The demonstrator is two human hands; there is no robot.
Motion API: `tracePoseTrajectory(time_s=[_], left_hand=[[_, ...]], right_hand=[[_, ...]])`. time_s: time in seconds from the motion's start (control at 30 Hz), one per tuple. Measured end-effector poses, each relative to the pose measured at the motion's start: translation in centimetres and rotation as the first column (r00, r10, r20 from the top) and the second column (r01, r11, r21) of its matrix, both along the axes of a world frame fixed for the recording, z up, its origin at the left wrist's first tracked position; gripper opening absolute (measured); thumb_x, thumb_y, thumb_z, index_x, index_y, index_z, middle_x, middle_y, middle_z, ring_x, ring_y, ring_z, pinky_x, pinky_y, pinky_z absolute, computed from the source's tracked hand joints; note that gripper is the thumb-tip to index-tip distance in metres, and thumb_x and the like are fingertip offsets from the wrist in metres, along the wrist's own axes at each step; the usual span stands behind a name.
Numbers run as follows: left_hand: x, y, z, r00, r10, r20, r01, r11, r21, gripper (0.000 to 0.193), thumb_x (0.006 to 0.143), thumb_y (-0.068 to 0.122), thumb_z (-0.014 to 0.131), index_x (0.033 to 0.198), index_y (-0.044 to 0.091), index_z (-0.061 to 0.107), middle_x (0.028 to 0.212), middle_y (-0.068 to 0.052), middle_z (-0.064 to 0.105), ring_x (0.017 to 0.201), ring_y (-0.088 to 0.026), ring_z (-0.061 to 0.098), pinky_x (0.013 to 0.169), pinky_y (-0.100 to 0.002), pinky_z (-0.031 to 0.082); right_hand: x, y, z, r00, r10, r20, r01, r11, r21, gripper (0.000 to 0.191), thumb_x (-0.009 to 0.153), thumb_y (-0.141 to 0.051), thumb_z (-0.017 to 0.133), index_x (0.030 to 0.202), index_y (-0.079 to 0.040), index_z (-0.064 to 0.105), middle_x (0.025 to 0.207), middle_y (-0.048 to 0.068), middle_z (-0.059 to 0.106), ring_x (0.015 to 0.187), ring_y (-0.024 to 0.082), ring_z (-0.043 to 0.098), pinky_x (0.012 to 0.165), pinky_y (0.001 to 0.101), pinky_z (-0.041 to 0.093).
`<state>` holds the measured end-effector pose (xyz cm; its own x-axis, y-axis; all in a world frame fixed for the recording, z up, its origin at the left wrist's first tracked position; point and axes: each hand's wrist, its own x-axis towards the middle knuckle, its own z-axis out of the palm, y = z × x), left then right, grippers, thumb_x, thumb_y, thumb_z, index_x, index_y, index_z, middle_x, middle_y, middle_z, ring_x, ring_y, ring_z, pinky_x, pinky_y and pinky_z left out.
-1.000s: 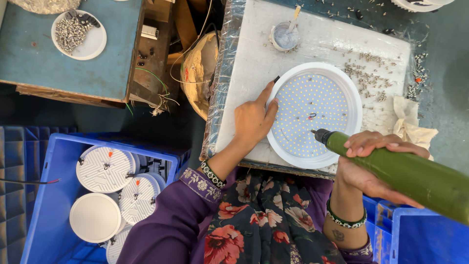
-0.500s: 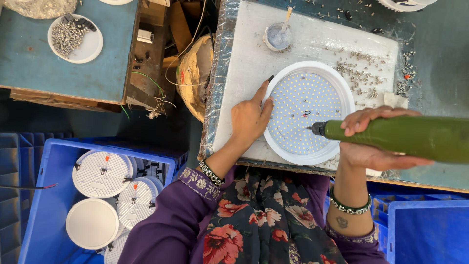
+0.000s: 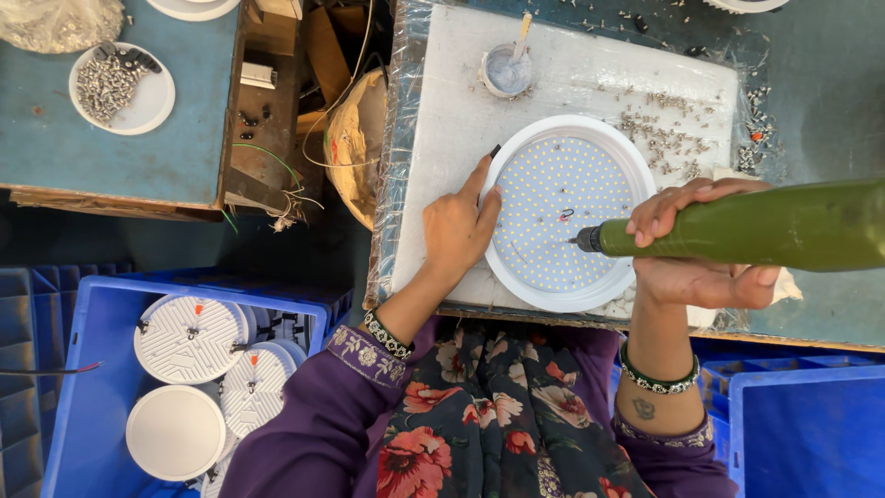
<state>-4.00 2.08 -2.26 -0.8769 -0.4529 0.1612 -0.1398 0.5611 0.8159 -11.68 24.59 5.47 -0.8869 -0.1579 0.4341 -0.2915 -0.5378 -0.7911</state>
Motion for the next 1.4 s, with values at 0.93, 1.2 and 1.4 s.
tracePoseTrajectory(time_s=[0.93, 1.2, 1.4], left_hand=[[0.6, 0.0, 0.0, 0.999, -0.008, 0.041, 0.009, 1.000, -0.029, 0.048, 0.099, 0.028, 0.061, 0.141, 0.007, 0.061, 0.053, -0.011, 0.060, 0.045, -0.028, 0.059, 0.052, -0.043, 0.048], [1.0, 0.2, 0.0, 0.998, -0.002, 0.064, 0.008, 0.996, -0.092, 0.048, 0.098, 0.027, 0.063, 0.141, 0.005, 0.062, 0.051, -0.009, 0.059, 0.043, -0.026, 0.056, 0.051, -0.041, 0.047], [1.2, 0.2, 0.2, 0.998, -0.001, 0.059, 0.005, 0.998, -0.067, 0.047, 0.097, 0.026, 0.064, 0.140, 0.005, 0.062, 0.052, -0.008, 0.059, 0.043, -0.025, 0.056, 0.051, -0.040, 0.047]], right_hand=[[-1.0, 1.3, -1.8, 0.990, 0.140, -0.013, -0.140, 0.990, 0.018, 0.092, 0.076, -0.089, 0.046, 0.107, -0.002, 0.049, 0.068, 0.012, 0.058, 0.050, 0.019, 0.057, 0.050, 0.0351, 0.050], [-0.6, 1.5, -2.2, 0.994, 0.112, 0.020, -0.112, 0.993, 0.023, 0.104, 0.068, -0.100, 0.040, 0.099, -0.002, 0.049, 0.062, 0.014, 0.058, 0.046, 0.020, 0.053, 0.044, 0.0345, 0.047], [1.9, 1.2, -1.6, 0.998, -0.009, 0.068, 0.005, 0.998, 0.055, 0.104, 0.068, -0.099, 0.037, 0.091, 0.001, 0.047, 0.062, 0.016, 0.055, 0.047, 0.024, 0.050, 0.048, 0.0369, 0.045]])
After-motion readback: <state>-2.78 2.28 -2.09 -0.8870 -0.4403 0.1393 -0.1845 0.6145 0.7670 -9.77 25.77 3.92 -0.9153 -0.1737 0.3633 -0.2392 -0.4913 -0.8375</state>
